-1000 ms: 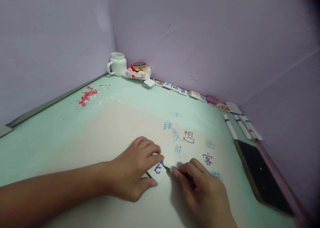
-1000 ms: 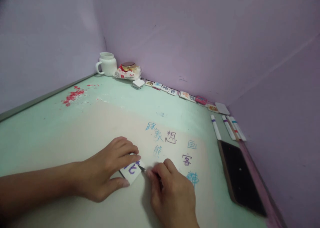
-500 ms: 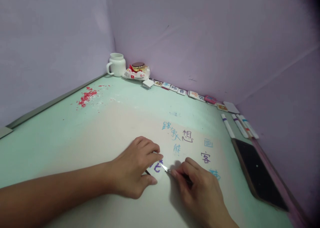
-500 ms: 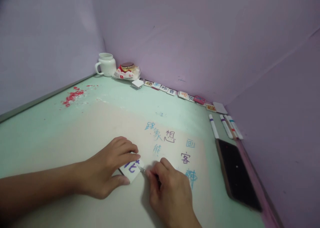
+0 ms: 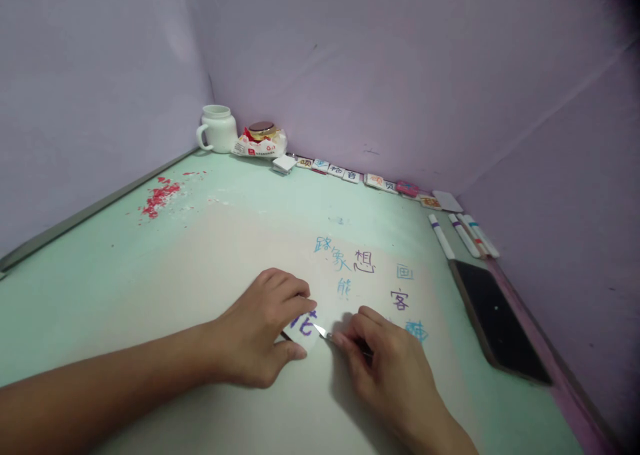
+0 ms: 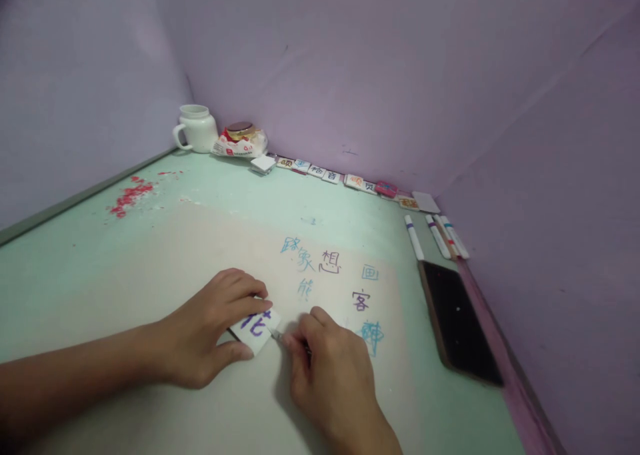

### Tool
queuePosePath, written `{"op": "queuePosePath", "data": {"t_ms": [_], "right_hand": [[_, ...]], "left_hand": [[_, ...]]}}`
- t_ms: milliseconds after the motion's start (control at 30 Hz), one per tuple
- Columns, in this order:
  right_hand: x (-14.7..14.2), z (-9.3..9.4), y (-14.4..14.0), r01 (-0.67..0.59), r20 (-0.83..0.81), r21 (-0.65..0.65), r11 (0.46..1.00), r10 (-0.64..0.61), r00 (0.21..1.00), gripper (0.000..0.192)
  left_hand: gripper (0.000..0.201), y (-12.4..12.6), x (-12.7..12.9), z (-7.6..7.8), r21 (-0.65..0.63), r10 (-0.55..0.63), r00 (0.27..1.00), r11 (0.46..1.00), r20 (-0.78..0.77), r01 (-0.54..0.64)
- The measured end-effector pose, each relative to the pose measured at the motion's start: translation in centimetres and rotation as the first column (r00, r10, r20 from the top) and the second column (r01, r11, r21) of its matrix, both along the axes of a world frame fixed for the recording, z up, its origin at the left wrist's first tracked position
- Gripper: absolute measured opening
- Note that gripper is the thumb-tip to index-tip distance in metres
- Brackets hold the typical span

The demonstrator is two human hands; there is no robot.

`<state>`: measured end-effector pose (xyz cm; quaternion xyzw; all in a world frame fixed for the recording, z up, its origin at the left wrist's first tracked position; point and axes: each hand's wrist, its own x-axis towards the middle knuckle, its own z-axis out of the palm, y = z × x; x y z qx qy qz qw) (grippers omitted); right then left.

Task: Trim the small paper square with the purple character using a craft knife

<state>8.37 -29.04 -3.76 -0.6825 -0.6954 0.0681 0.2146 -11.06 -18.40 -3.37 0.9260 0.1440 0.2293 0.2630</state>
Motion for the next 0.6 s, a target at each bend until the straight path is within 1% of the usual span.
{"op": "queuePosePath", "data": {"t_ms": [100, 300, 433, 533, 600], "right_hand": [[-0.07, 0.03, -0.14, 0.026, -0.02, -0.029, 0.999, -0.027, 0.999, 0.024], [0.26, 0.63, -0.04, -0.013, -0.051, -0.116, 0.993, 0.007, 0.999, 0.023], [0.62, 0.9, 0.18, -0.011, -0.144, -0.164, 0.986, -0.013, 0.99, 0.022], [0.83, 0.85, 0.23, 0.037, -0.254, -0.165, 0.986, -0.079, 0.964, 0.022], [0.85, 0.68, 0.14, 0.066, -0.263, -0.129, 0.989, -0.098, 0.96, 0.022]], "left_hand": [[0.036, 0.03, 0.01, 0.03, 0.009, 0.003, 1.0, 1.0, -0.006, -0.003], [0.036, -0.05, -0.11, -0.09, 0.016, 0.013, 1.0, 1.0, -0.006, -0.013], [0.034, -0.05, -0.09, -0.03, 0.016, 0.003, 1.0, 1.0, -0.021, -0.003], [0.033, 0.03, -0.09, -0.05, 0.006, -0.006, 1.0, 1.0, -0.029, 0.006], [0.034, 0.08, -0.09, -0.15, 0.002, -0.009, 1.0, 1.0, -0.024, 0.009]]}}
